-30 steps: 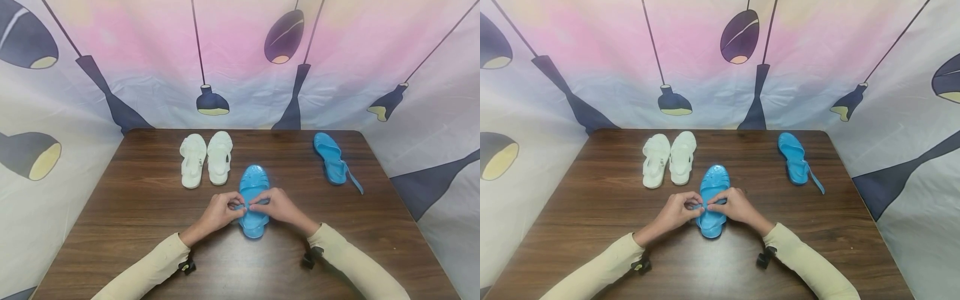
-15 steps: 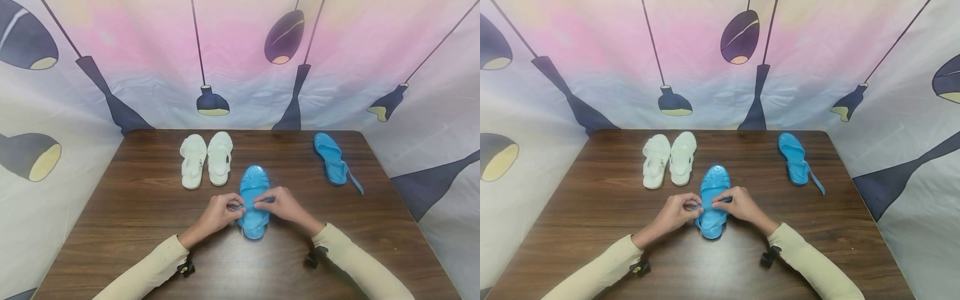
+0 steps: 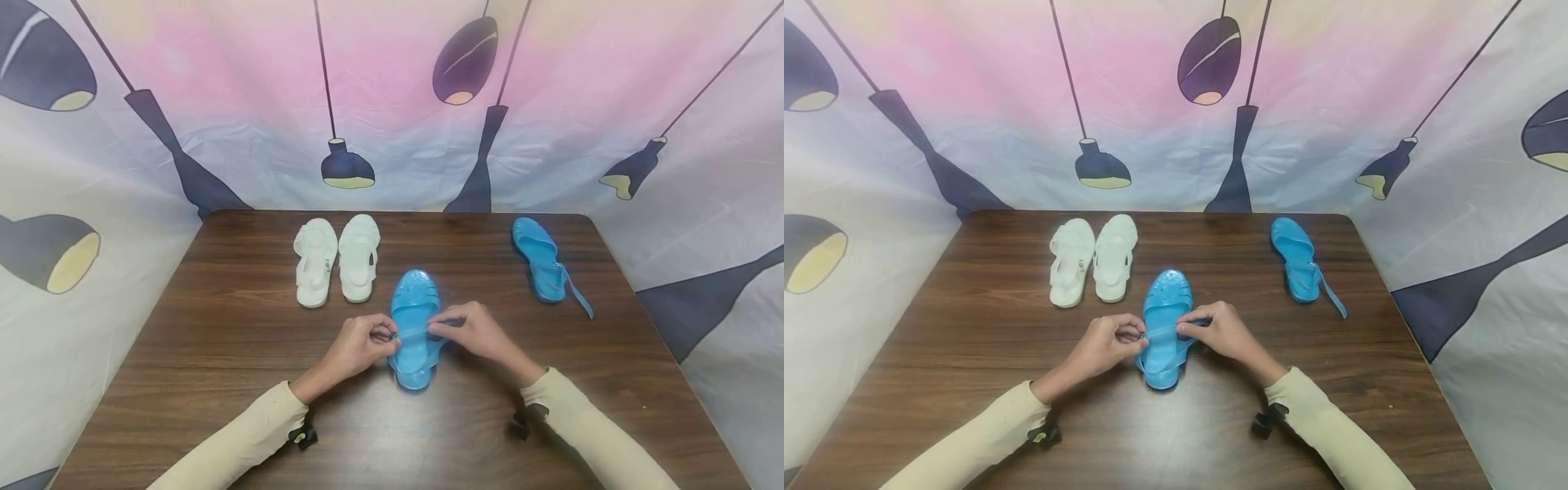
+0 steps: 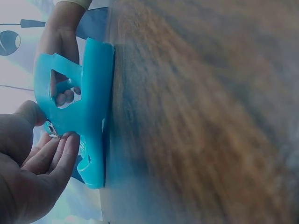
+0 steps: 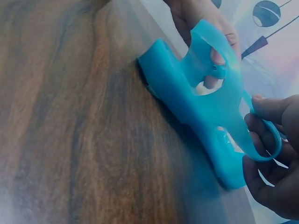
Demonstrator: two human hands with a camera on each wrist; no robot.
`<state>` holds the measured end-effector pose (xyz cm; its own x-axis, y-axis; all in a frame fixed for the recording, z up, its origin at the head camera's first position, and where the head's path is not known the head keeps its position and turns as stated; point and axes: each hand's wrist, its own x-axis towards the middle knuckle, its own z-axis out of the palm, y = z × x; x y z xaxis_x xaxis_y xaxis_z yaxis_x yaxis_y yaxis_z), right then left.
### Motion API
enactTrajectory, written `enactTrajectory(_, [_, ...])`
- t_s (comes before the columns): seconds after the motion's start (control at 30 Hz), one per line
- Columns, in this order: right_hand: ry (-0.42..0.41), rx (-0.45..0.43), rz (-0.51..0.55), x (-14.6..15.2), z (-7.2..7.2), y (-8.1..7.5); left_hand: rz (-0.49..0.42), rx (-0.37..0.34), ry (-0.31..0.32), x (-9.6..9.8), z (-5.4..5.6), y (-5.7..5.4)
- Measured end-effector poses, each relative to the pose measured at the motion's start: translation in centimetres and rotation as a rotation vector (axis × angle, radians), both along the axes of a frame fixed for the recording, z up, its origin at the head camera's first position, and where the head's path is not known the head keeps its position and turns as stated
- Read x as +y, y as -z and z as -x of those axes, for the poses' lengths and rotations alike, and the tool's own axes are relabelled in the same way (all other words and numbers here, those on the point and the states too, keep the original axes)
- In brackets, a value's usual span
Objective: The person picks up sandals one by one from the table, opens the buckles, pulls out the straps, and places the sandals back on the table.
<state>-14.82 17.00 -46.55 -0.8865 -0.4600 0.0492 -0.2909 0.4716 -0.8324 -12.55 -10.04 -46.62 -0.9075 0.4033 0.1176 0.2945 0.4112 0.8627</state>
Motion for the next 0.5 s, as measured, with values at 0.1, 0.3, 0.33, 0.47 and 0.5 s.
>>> enactTrajectory(0.1, [0.006, 0.003, 0.001, 0.10, -0.03, -0.28, -0.003, 0.003, 0.006, 0.00, 0.04, 0.08])
enactTrajectory(0.3, [0.026, -0.018, -0.007, -0.05, 0.03, -0.31, 0.000, -0.003, 0.006, 0.02, -0.01, -0.05])
enactTrajectory(0.33, [0.031, -0.027, -0.007, -0.08, 0.02, -0.24, 0.001, -0.003, 0.007, 0.04, -0.02, -0.06])
enactTrajectory(0.47, [0.042, -0.040, 0.001, -0.07, -0.06, 0.03, 0.009, -0.009, 0.010, 0.07, 0.00, -0.16])
enactTrajectory(0.5, [0.043, -0.039, 0.003, -0.03, -0.07, 0.13, 0.011, -0.011, 0.011, 0.06, 0.02, -0.16])
